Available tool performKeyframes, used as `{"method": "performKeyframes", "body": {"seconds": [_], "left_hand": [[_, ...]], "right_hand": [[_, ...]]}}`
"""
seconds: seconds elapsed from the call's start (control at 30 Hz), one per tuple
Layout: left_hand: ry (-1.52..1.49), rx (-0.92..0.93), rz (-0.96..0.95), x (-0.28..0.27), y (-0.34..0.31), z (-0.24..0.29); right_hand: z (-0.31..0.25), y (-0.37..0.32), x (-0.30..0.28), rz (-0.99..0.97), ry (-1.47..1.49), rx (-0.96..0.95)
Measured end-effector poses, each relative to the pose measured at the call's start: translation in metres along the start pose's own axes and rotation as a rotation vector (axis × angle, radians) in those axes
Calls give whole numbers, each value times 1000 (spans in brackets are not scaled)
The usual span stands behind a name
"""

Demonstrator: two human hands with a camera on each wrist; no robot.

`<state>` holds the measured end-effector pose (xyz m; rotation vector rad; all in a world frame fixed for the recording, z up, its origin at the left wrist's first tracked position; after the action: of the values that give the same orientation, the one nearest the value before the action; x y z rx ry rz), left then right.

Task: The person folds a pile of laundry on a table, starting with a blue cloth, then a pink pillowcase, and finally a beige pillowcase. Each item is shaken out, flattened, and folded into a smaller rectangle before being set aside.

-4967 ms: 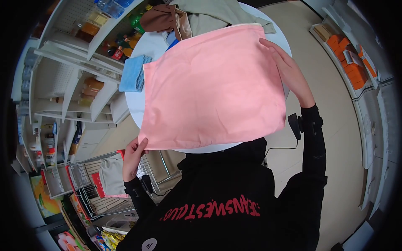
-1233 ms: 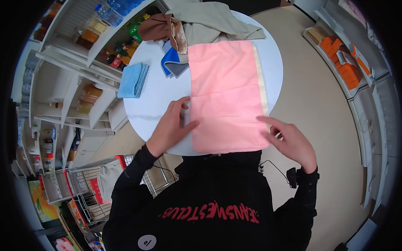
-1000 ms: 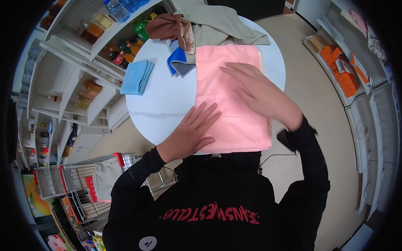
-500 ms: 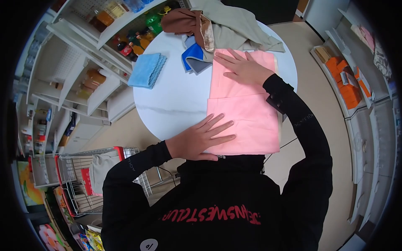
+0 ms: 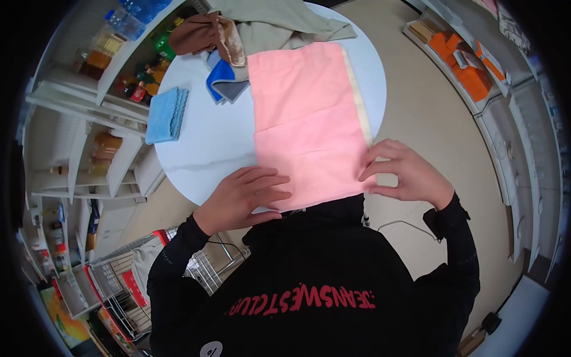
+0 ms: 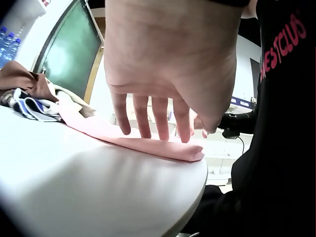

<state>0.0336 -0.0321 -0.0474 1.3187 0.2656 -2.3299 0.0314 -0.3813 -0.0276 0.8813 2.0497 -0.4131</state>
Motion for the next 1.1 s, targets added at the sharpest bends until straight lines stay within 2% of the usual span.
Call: {"method": "performKeyframes", "body": {"seconds": [0.03, 0.13, 0.23, 0.43, 0.53, 0.67, 0.83, 0.93, 0.97, 1.03, 1.07, 1.1], "left_hand": [[-10, 6, 12, 0, 6, 3], [-23, 10, 31, 2, 16, 10], [115, 22, 24, 8, 18, 9], [81, -36, 86, 15, 24, 19], [138, -35, 124, 25, 27, 18], [119, -58, 146, 19, 24, 16], [146, 32, 134, 13, 16, 20], [175, 52, 95, 7, 9, 23], [150, 41, 48, 8, 8, 21], [101, 17, -43, 10, 4, 17], [110, 12, -37, 9, 2, 15], [100, 9, -43, 8, 0, 14]], "right_hand": [[0, -6, 5, 10, 0, 12], [4, -12, 31, 29, -260, 21], [1, -14, 30, 85, -262, 8], [-2, -12, 35, 143, -303, 85], [4, -17, 52, 162, -495, 14], [5, -29, 64, 219, -406, 15], [3, -34, 77, 276, -460, 32], [13, -42, 78, 349, -382, 72], [11, -41, 78, 350, -383, 64], [-1, -35, 81, 231, -632, 22], [-5, -31, 82, 174, -757, 1], [-5, -27, 83, 180, -762, -5]]}}
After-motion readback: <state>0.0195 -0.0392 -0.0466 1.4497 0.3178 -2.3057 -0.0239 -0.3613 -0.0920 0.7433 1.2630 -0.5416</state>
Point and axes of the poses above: each hand's wrist, its own y-axis towards the middle knuckle, its own x-axis out of the palm, z = x × y, the point moved 3 cm from there along y, towards the middle knuckle, and after that the axes turned 6 degrees about -y, right-handed, at the moved point
